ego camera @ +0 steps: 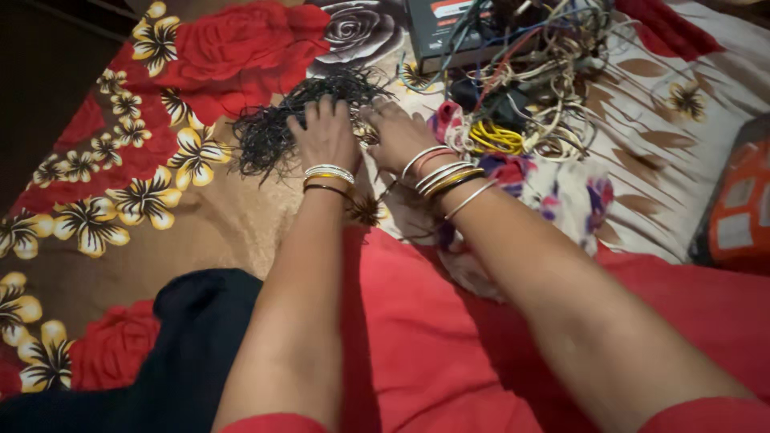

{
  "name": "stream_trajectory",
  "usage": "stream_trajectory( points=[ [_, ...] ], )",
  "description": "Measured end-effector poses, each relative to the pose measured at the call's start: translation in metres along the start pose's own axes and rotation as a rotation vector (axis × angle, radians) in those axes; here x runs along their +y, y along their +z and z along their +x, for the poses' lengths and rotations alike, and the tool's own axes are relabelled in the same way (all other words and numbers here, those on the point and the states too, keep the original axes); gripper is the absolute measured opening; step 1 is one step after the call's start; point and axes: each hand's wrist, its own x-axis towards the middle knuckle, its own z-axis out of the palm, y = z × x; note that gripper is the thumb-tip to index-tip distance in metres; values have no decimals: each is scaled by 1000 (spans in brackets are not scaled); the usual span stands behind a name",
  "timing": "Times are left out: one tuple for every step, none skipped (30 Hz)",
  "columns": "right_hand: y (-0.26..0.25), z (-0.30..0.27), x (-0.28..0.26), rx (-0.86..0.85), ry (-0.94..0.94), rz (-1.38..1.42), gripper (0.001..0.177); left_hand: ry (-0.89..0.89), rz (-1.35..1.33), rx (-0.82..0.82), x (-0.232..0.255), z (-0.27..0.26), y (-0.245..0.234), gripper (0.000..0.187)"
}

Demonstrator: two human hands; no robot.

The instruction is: The person sits on a bed and sorts a tangled pile of cables and wires. They repeatedly pick up sections of wire, separate them, and place them into small organized piles on the bed.

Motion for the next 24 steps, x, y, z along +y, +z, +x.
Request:
stream_trajectory(
  points=[
    [-2,-7,7,20,13,21,73,6,4,-33,8,-2,-1,36],
    [-4,-13,14,34,6,-9,73,11,8,-67,17,-4,-1,37],
    [-6,-21,23,49,0,-39,72,30,-12,-59,27,-7,0,39],
    [-7,-29,32,63,-5,-69,72,50,-31,-51,38,-10,2,42],
    [-9,-38,43,61,28,-66,71,70,-51,-43,50,-14,4,44],
    [-12,-47,54,59,61,-63,69,89,-84,-63,64,-17,6,42],
    [-14,-57,64,56,94,-60,68,108,-117,-85,79,-21,7,40],
    [-16,-66,74,46,161,-60,67,128,-150,-107,94,-24,8,39],
    [-18,-76,83,37,229,-60,66,143,-154,-137,110,-27,8,40],
    [-20,-87,92,28,297,-60,66,159,-157,-167,126,-30,8,40],
    [-22,-98,102,44,310,-72,66,176,-159,-197,142,-33,5,41],
    [-25,-111,111,60,323,-84,67,174,-201,-243,155,-38,2,42],
    [-27,-121,119,77,338,-95,67,174,-242,-288,167,-44,-3,42],
    [-29,-131,126,70,364,-92,67,174,-282,-334,178,-47,-8,43],
    [-31,-141,132,63,389,-89,66,207,-292,-291,186,-48,-14,45],
    [-33,-150,139,56,414,-86,66,241,-303,-247,195,-49,-19,46],
    [-34,-160,146,32,411,-58,67,266,-316,-208,202,-52,-23,48],
    [-36,-169,153,7,408,-29,67,259,-328,-278,209,-55,-27,49],
    [-34,-176,156,-20,400,2,68,247,-336,-350,212,-58,-31,50],
    [-29,-183,158,-13,400,2,69,235,-344,-423,215,-62,-35,51],
    [-26,-190,161,1,399,-1,70,240,-331,-462,219,-63,-39,58],
    [-22,-194,165,14,398,-3,71,245,-318,-501,222,-65,-42,65],
    [-19,-196,170,12,368,29,70,247,-308,-543,227,-69,-44,73],
    [-15,-197,175,9,337,61,69,248,-302,-543,230,-72,-45,69]
  ],
)
